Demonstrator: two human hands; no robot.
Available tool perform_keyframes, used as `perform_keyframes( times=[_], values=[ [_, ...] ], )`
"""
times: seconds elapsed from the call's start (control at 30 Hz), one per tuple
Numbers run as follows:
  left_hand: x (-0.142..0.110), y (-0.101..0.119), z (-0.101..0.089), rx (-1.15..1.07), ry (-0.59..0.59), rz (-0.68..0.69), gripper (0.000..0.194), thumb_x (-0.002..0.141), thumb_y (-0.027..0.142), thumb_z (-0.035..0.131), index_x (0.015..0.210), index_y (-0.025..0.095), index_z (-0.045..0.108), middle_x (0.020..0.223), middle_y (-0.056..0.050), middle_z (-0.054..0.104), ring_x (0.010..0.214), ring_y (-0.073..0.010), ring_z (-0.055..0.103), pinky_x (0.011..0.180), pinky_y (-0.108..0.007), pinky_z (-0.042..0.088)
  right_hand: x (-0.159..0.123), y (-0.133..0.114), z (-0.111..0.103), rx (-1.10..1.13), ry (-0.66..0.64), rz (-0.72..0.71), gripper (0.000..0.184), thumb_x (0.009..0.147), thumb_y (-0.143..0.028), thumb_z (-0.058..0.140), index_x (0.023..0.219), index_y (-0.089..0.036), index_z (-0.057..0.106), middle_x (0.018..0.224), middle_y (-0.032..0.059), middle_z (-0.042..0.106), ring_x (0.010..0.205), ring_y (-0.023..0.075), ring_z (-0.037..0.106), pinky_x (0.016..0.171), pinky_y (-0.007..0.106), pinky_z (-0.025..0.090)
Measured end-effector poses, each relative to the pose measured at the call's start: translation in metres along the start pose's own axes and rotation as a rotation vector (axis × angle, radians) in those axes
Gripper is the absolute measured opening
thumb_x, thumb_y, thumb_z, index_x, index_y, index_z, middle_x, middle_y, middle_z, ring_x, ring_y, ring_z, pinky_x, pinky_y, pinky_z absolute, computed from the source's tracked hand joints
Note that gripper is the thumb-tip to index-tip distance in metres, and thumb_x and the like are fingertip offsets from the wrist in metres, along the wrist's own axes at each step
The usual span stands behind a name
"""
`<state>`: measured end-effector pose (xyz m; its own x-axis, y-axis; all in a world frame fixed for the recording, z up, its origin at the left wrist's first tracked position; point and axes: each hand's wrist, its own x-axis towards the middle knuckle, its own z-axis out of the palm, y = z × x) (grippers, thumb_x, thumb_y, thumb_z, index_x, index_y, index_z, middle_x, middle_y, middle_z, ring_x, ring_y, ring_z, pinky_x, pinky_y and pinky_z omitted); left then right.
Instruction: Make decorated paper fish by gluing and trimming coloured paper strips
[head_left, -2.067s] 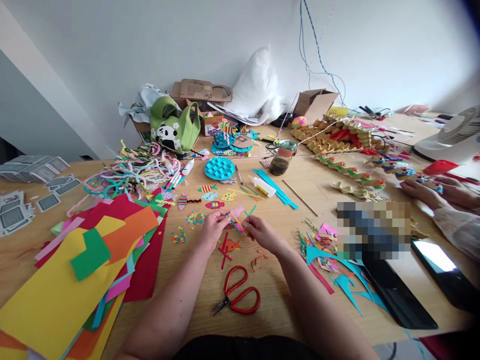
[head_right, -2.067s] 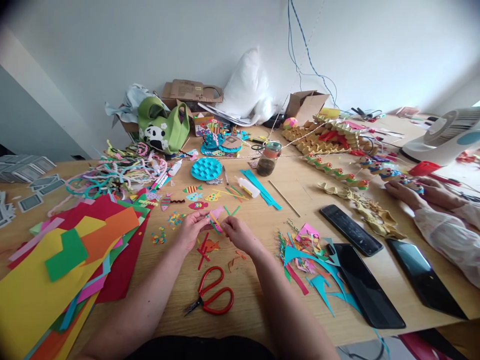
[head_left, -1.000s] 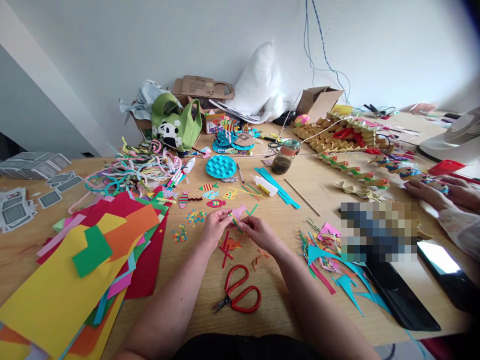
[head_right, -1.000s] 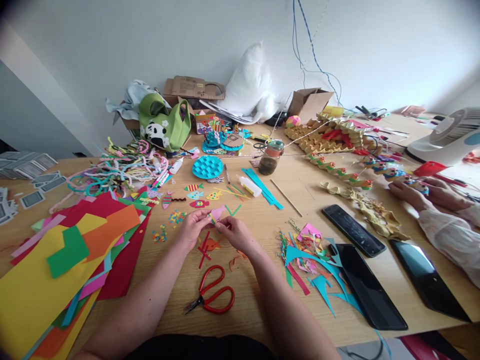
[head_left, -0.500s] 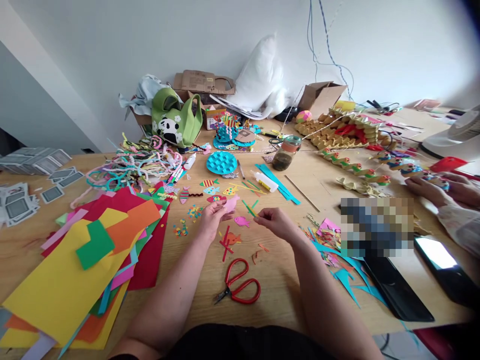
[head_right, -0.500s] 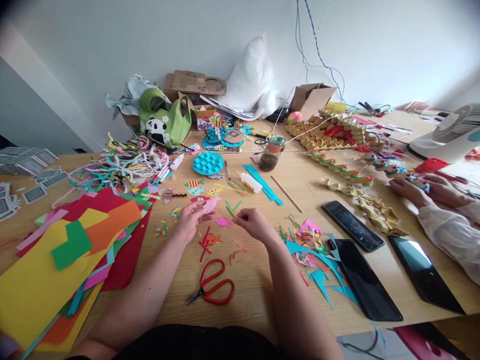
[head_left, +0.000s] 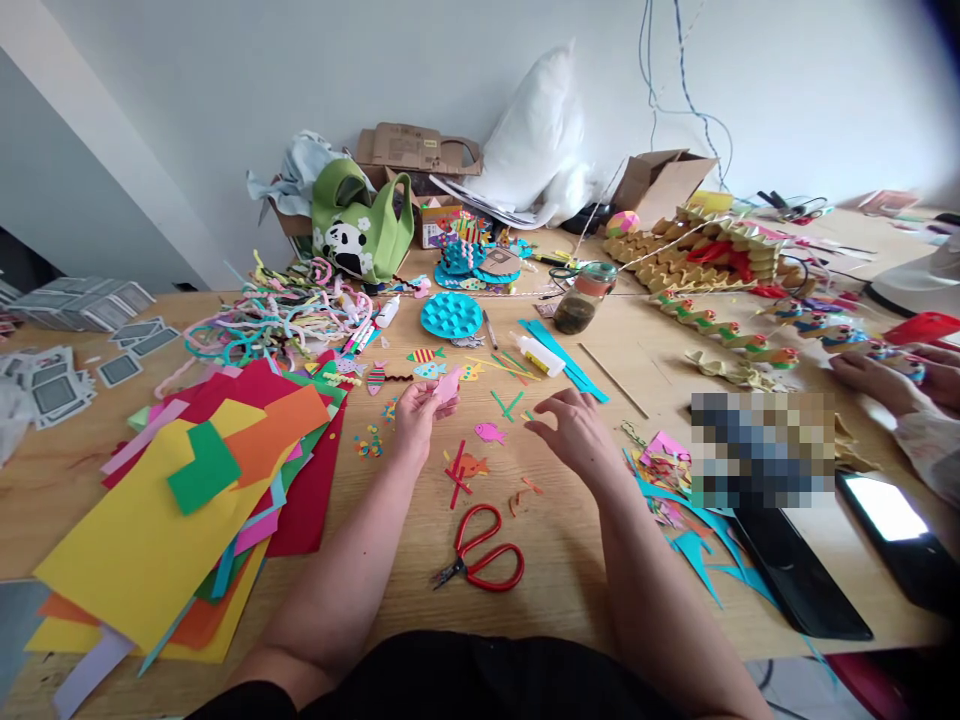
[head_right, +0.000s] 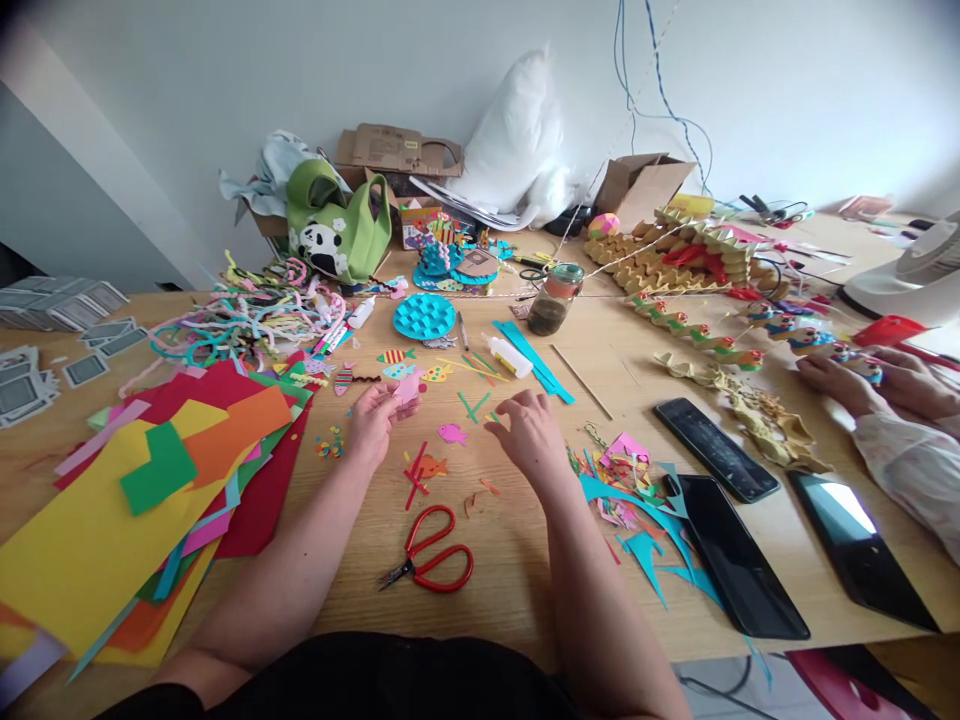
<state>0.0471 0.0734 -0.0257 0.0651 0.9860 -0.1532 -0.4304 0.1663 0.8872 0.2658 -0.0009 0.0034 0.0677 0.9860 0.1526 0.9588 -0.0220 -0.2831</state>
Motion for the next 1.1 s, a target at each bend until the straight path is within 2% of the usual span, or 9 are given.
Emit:
perform_keyframes(
  times=[0.1, 0.17, 0.3, 0.5, 0.57, 0.73, 0.83, 0.97, 1.1],
  values=[
    [0.0, 0.001, 0.0, -0.001, 0.004, 0.012, 0.031, 0.063, 0.023, 0.069, 0.087, 0.015, 0.052, 0.072, -0.005, 0.071, 0.069, -0.0205, 0.07, 0.069, -0.033, 0.054, -0.003, -0.024, 0.008, 0.192, -0.197, -0.18, 0.016, 0.08, -0.035, 0.067, 0.079, -0.019, 0.068, 0.085, 0.0065, 0.061, 0.089, 0.0208, 0.054, 0.082, 0.031, 0.04],
    [-0.001, 0.001, 0.0, -0.006, 0.003, 0.024, 0.03, 0.063, 0.022, 0.068, 0.088, 0.015, 0.052, 0.072, -0.005, 0.071, 0.068, -0.0201, 0.07, 0.068, -0.033, 0.054, -0.006, -0.039, 0.015, 0.194, -0.278, -0.238, 0.018, 0.077, -0.036, 0.07, 0.082, -0.019, 0.067, 0.086, 0.0064, 0.061, 0.09, 0.0205, 0.053, 0.081, 0.03, 0.039],
    [-0.002, 0.001, 0.0, 0.001, -0.006, 0.035, 0.03, 0.064, 0.021, 0.067, 0.089, 0.015, 0.053, 0.073, -0.005, 0.071, 0.067, -0.0193, 0.07, 0.066, -0.032, 0.054, -0.011, -0.053, 0.025, 0.127, -0.338, -0.287, 0.026, 0.074, -0.032, 0.073, 0.092, -0.016, 0.065, 0.096, 0.0094, 0.059, 0.097, 0.0219, 0.051, 0.084, 0.03, 0.039],
    [-0.003, 0.001, 0.001, 0.016, -0.03, 0.021, 0.033, 0.064, 0.023, 0.068, 0.091, 0.015, 0.052, 0.077, -0.006, 0.071, 0.067, -0.0184, 0.07, 0.066, -0.03, 0.054, -0.01, -0.058, 0.028, 0.105, -0.392, -0.254, 0.009, 0.079, -0.021, 0.068, 0.082, -0.015, 0.062, 0.09, 0.0083, 0.06, 0.09, 0.0196, 0.053, 0.08, 0.028, 0.038],
    [-0.002, 0.0, 0.001, 0.019, -0.033, 0.014, 0.034, 0.063, 0.024, 0.068, 0.092, 0.015, 0.052, 0.077, -0.006, 0.072, 0.066, -0.0181, 0.07, 0.066, -0.03, 0.054, -0.009, -0.059, 0.028, 0.106, -0.401, -0.245, 0.004, 0.08, -0.016, 0.064, 0.078, -0.015, 0.061, 0.086, 0.0073, 0.06, 0.086, 0.0184, 0.053, 0.077, 0.027, 0.037],
    [-0.002, 0.0, 0.0, 0.015, -0.027, 0.001, 0.035, 0.062, 0.022, 0.068, 0.092, 0.015, 0.052, 0.073, -0.004, 0.071, 0.065, -0.0182, 0.07, 0.066, -0.03, 0.054, -0.01, -0.058, 0.025, 0.157, -0.401, -0.222, 0.01, 0.08, -0.009, 0.058, 0.074, -0.017, 0.058, 0.077, 0.0043, 0.06, 0.076, 0.0156, 0.053, 0.068, 0.025, 0.036],
    [-0.002, -0.001, 0.0, 0.021, -0.023, 0.002, 0.035, 0.063, 0.022, 0.068, 0.093, 0.016, 0.053, 0.07, -0.003, 0.07, 0.065, -0.0186, 0.07, 0.066, -0.031, 0.054, -0.011, -0.057, 0.018, 0.138, -0.329, -0.27, 0.012, 0.084, -0.008, 0.053, 0.076, -0.018, 0.056, 0.076, 0.0038, 0.06, 0.076, 0.0159, 0.051, 0.068, 0.025, 0.035],
    [0.0, -0.002, 0.0, 0.023, -0.019, 0.001, 0.034, 0.063, 0.023, 0.068, 0.092, 0.015, 0.053, 0.073, -0.004, 0.071, 0.066, -0.0191, 0.07, 0.065, -0.03, 0.054, -0.012, -0.061, 0.004, -0.004, -0.211, -0.398, 0.014, 0.09, -0.012, 0.047, 0.08, -0.018, 0.056, 0.082, 0.0084, 0.061, 0.083, 0.0203, 0.05, 0.073, 0.029, 0.036],
    [0.001, -0.003, -0.001, 0.023, -0.029, 0.0, 0.033, 0.063, 0.022, 0.068, 0.091, 0.014, 0.054, 0.077, -0.006, 0.072, 0.066, -0.0183, 0.07, 0.064, -0.029, 0.054, -0.012, -0.057, -0.006, 0.055, -0.216, -0.383, 0.014, 0.09, -0.013, 0.047, 0.08, -0.018, 0.057, 0.08, 0.0067, 0.062, 0.08, 0.0191, 0.051, 0.07, 0.028, 0.036]
  ],
)
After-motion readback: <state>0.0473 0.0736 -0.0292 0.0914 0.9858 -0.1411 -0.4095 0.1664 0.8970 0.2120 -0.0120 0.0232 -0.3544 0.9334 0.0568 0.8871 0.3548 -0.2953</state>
